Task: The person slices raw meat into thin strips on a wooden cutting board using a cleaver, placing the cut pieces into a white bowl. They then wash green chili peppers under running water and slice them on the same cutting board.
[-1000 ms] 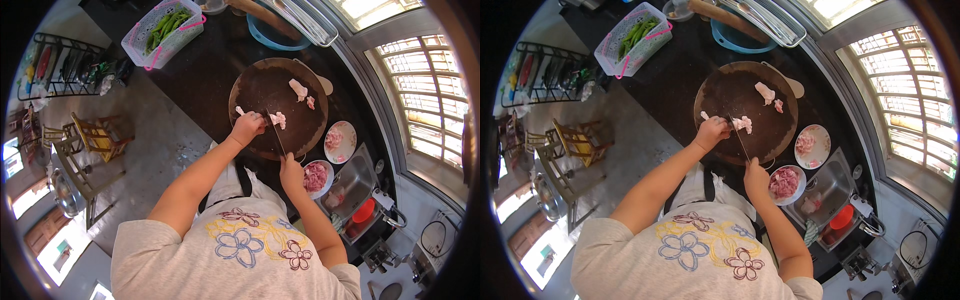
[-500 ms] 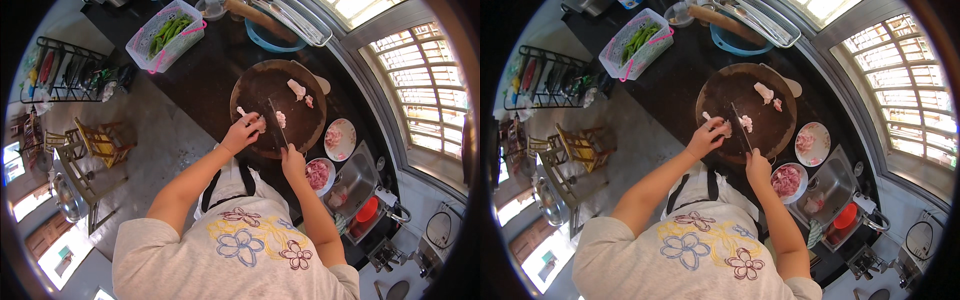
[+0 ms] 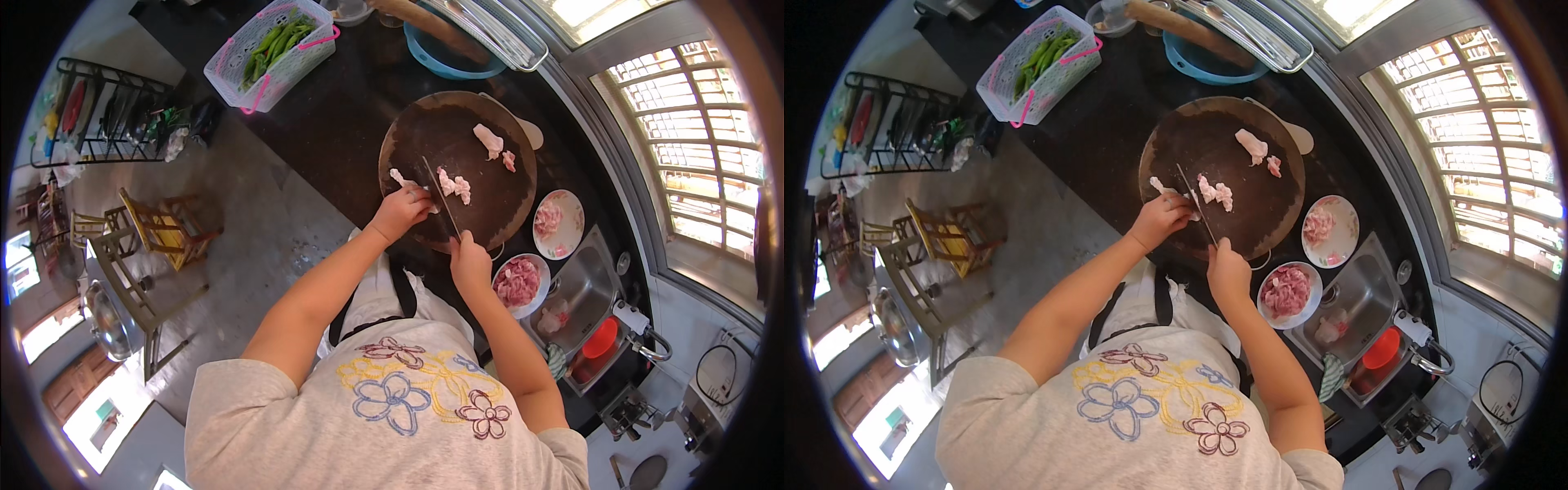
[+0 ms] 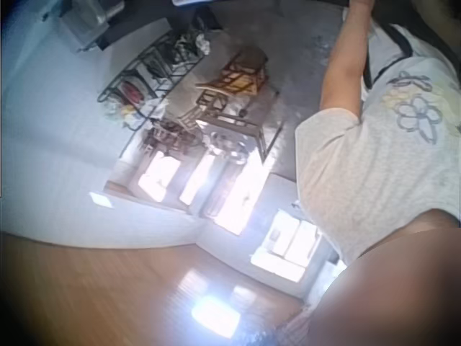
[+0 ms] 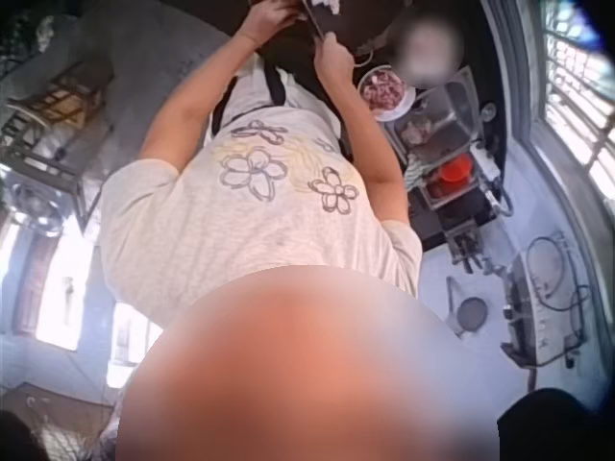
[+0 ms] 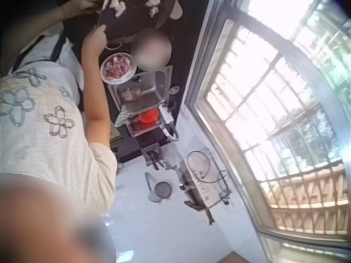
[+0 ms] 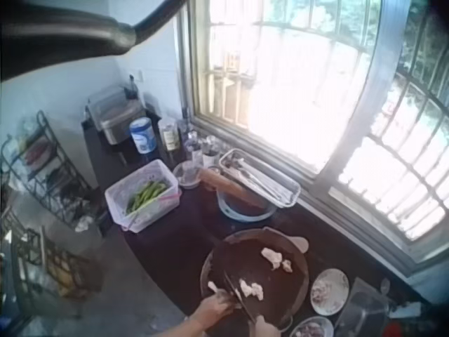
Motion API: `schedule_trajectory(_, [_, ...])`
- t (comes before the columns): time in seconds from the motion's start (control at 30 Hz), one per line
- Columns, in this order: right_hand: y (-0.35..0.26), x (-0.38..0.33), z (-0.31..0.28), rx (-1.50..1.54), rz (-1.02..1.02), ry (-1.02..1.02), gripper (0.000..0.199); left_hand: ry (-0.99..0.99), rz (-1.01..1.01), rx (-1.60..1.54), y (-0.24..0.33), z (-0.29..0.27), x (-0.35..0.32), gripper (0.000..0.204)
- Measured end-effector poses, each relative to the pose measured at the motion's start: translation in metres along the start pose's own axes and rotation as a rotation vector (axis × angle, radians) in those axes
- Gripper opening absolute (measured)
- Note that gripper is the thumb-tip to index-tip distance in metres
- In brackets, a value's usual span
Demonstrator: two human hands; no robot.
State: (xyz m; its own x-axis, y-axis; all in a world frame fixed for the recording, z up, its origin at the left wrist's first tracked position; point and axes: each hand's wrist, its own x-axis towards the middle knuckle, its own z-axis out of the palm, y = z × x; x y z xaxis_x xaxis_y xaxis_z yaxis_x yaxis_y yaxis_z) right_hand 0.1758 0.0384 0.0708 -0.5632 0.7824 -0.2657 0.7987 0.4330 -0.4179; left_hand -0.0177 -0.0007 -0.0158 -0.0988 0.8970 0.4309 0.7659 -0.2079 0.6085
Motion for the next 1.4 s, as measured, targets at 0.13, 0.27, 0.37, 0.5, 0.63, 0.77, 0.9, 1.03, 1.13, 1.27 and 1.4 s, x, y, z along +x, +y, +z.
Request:
schedule_trajectory(0.13, [0.003, -0.008, -0.004, -0.032, 0.04, -0.078, 0.025, -0.012, 0.01, -0.006, 0.0, 0.001, 0.0, 0.027])
schedule_trajectory(0.27, [-0.004, 0.019, 0.01, -0.02, 0.014, -0.028, 0.024, -0.014, -0.018, -0.032, 0.0, 0.0, 0.005, 0.026])
schedule_trajectory(0.37, [-0.02, 0.054, 0.02, 0.02, -0.014, 0.036, 0.024, -0.01, -0.031, -0.028, -0.002, 0.003, 0.007, 0.024])
schedule_trajectory(0.5, [-0.023, 0.049, 0.013, -0.016, 0.024, 0.006, 0.024, -0.006, -0.055, -0.038, -0.004, 0.006, 0.004, 0.022])
schedule_trajectory(0.63, [0.006, -0.002, 0.0, -0.039, 0.063, -0.09, 0.023, 0.005, -0.094, -0.063, 0.002, 0.006, 0.005, 0.021])
schedule_trajectory(0.77, [0.008, -0.002, 0.007, -0.017, 0.055, -0.066, 0.023, 0.019, -0.099, -0.099, 0.004, 0.008, 0.006, 0.021])
schedule_trajectory(0.9, [-0.018, 0.049, 0.018, 0.004, 0.048, 0.0, 0.022, 0.013, -0.077, -0.07, 0.006, 0.011, 0.002, 0.023])
schedule_trajectory(1.03, [-0.019, 0.043, 0.012, 0.066, 0.077, 0.021, 0.024, -0.014, -0.094, -0.074, 0.009, 0.008, 0.001, 0.026])
schedule_trajectory(1.13, [0.008, 0.011, 0.01, 0.114, 0.081, 0.003, 0.025, -0.057, -0.081, -0.09, 0.011, -0.001, 0.0, 0.027])
schedule_trajectory(1.27, [0.031, -0.009, -0.002, 0.095, 0.101, 0.055, 0.026, 0.018, 0.024, -0.037, 0.016, -0.022, 0.002, 0.029])
schedule_trajectory(1.4, [0.016, -0.007, -0.01, 0.1, 0.111, 0.082, 0.024, 0.091, -0.112, -0.031, 0.018, -0.027, -0.001, 0.027])
